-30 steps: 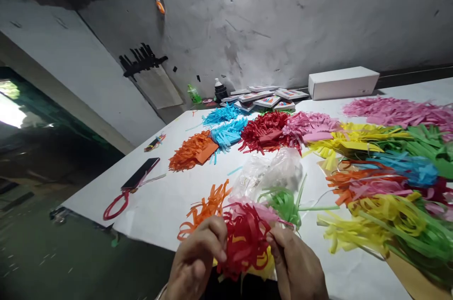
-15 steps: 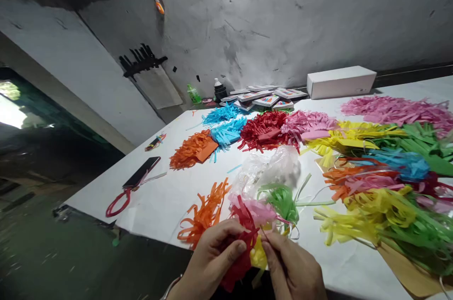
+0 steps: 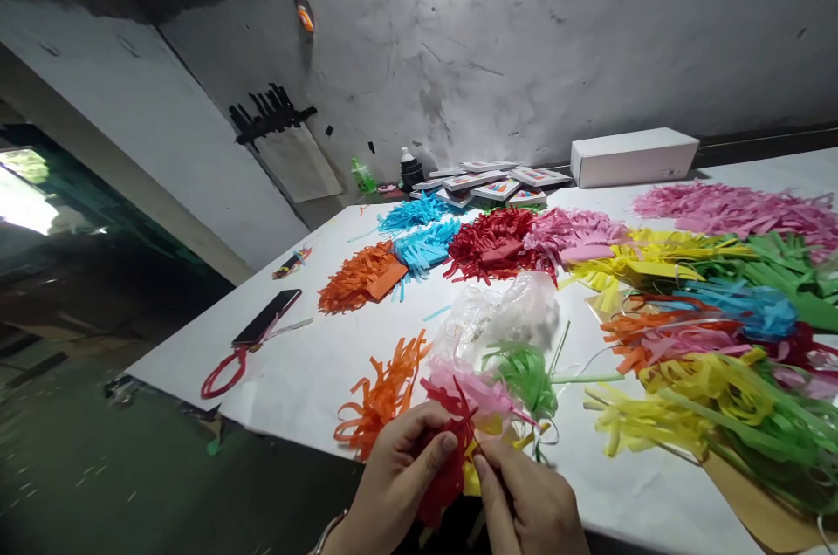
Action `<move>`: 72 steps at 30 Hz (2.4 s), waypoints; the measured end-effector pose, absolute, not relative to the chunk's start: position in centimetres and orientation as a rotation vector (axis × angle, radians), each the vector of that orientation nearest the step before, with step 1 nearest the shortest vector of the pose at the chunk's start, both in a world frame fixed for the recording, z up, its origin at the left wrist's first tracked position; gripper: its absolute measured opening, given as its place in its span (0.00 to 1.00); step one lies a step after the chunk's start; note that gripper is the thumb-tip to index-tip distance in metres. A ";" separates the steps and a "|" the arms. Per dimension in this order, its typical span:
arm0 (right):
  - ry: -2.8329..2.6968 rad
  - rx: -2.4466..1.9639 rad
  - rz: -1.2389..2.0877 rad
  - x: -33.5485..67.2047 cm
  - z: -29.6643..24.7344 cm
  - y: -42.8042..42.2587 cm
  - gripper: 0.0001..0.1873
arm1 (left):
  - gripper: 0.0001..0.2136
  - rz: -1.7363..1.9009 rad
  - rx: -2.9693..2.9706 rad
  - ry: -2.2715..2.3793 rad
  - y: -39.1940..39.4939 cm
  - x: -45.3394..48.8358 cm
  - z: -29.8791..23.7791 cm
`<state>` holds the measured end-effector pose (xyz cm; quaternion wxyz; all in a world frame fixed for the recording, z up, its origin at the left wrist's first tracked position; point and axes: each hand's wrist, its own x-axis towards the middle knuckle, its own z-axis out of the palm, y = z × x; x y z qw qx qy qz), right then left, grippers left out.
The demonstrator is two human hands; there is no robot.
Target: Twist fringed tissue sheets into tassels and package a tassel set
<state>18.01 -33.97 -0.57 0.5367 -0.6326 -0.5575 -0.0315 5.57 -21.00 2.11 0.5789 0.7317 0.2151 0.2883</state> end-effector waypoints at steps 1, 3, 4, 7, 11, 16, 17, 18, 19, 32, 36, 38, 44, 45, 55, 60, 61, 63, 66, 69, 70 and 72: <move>-1.331 -1.507 -0.080 18.0 -0.6 -34.0 0.09 | 0.14 0.671 1.709 0.502 -21.0 5.6 2.1; -1.343 -1.511 -0.094 18.0 -0.8 -34.0 0.09 | 0.14 0.662 1.695 0.501 -21.1 5.6 2.0; -1.345 -1.516 -0.100 18.0 -0.9 -34.1 0.09 | 0.14 0.660 1.685 0.502 -21.1 5.7 2.0; -1.344 -1.533 -0.111 17.9 -1.1 -34.0 0.08 | 0.14 0.668 1.673 0.501 -21.1 5.6 1.8; -1.345 -1.543 -0.091 17.8 -1.1 -34.0 0.08 | 0.14 0.662 1.656 0.474 -21.2 5.6 1.5; -1.345 -1.533 -0.067 17.7 -1.2 -33.9 0.07 | 0.14 0.654 1.663 0.495 -21.3 5.6 1.6; -1.343 -1.533 -0.066 17.6 -1.2 -33.9 0.07 | 0.14 0.655 1.677 0.496 -21.3 5.6 1.5; -1.342 -1.529 -0.065 17.6 -1.3 -33.9 0.07 | 0.14 0.661 1.692 0.497 -21.3 5.6 1.5; -1.338 -1.525 -0.064 17.6 -1.3 -33.9 0.07 | 0.13 0.665 1.706 0.498 -21.3 5.7 1.5; -1.352 -1.601 -0.109 18.0 -1.4 -34.1 0.12 | 0.09 0.763 1.857 0.469 -21.0 5.6 0.7; -1.347 -1.592 -0.072 17.9 -1.5 -34.0 0.12 | 0.10 0.759 1.843 0.505 -21.2 5.6 0.7; -1.339 -1.587 -0.045 17.9 -1.6 -34.0 0.12 | 0.10 0.769 1.836 0.508 -21.3 5.6 0.6; -1.337 -1.627 0.015 17.8 -2.2 -34.1 0.10 | 0.05 0.862 1.900 0.414 -21.1 5.6 0.7; -1.340 -1.634 0.024 17.8 -2.2 -34.2 0.10 | 0.04 0.886 1.930 0.379 -21.1 5.6 0.7; -0.932 -1.508 0.529 17.6 -0.9 -33.6 0.15 | 0.07 0.966 2.054 0.144 -21.0 5.7 0.2; -0.698 -1.316 0.808 17.4 -0.9 -33.3 0.20 | 0.03 0.860 2.053 0.075 -20.8 5.6 0.8; -0.719 -1.307 0.811 17.4 -1.0 -33.3 0.20 | 0.04 0.827 2.021 0.091 -20.7 5.6 1.0; -0.785 -1.319 0.731 17.3 -1.3 -33.3 0.18 | 0.11 0.789 1.935 0.173 -20.6 5.6 1.5; -0.968 -1.367 0.521 17.2 -1.8 -33.0 0.15 | 0.14 0.746 1.857 0.271 -20.4 5.9 2.2; -1.242 -1.436 0.302 17.6 -1.9 -32.6 0.11 | 0.13 0.684 1.820 0.279 -20.6 6.4 2.5; -1.309 -1.471 0.203 18.0 -1.7 -32.6 0.09 | 0.14 0.691 1.785 0.297 -20.7 6.6 2.6; -1.390 -1.531 -0.008 18.8 -1.1 -32.6 0.07 | 0.15 0.720 1.637 0.398 -20.7 7.1 2.8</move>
